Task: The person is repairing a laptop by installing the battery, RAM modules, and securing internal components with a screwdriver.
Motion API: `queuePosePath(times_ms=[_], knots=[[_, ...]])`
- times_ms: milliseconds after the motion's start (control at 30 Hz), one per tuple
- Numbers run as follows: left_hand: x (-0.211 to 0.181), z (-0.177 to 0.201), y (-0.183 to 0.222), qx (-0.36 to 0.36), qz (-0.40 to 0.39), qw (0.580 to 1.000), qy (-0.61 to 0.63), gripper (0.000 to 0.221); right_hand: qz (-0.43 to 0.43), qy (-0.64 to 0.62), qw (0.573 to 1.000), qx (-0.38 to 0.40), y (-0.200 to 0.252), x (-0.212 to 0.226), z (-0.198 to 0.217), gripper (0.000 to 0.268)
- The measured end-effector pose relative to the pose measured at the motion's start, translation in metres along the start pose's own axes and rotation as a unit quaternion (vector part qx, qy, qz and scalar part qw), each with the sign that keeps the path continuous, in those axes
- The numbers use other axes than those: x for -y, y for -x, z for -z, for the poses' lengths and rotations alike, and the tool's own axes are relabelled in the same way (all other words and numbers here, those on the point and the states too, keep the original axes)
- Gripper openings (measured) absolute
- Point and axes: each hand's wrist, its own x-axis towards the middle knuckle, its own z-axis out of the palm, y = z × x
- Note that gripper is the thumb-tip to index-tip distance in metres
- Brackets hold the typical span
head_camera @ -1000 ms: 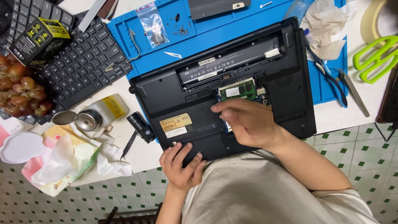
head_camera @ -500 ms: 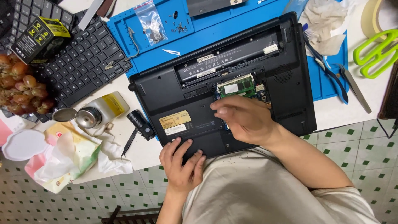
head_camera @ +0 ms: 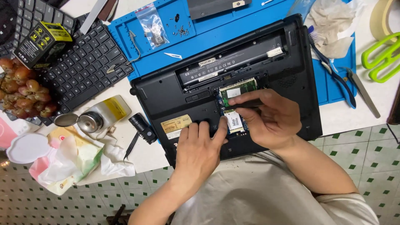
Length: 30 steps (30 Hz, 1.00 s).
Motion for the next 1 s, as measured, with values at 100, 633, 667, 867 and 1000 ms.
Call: queuePosePath(times_ms=[100, 633, 667, 867, 1000], knots=[[-0.001, 0.011, -0.004, 0.111, -0.013, 0.992, -0.057, 0.04, 0.048, 0.157, 0.986, -0.015, 0.0, 0.006, -0.006, 0.055], [0.016, 0.011, -0.024, 0.192, -0.11, 0.968, -0.117, 0.038, 0.017, 0.115, 0.993, 0.016, -0.001, 0.01, -0.004, 0.071], [0.016, 0.01, -0.026, 0.199, -0.12, 0.965, -0.121, 0.035, 0.019, 0.114, 0.993, 0.013, -0.001, 0.01, -0.005, 0.07], [0.016, 0.012, -0.047, 0.265, -0.184, 0.935, -0.147, 0.014, -0.021, 0.143, 0.99, 0.002, -0.005, 0.014, -0.006, 0.041], [0.014, 0.004, -0.048, 0.268, -0.201, 0.931, -0.147, 0.011, 0.004, 0.12, 0.993, 0.013, -0.002, 0.012, -0.001, 0.07]])
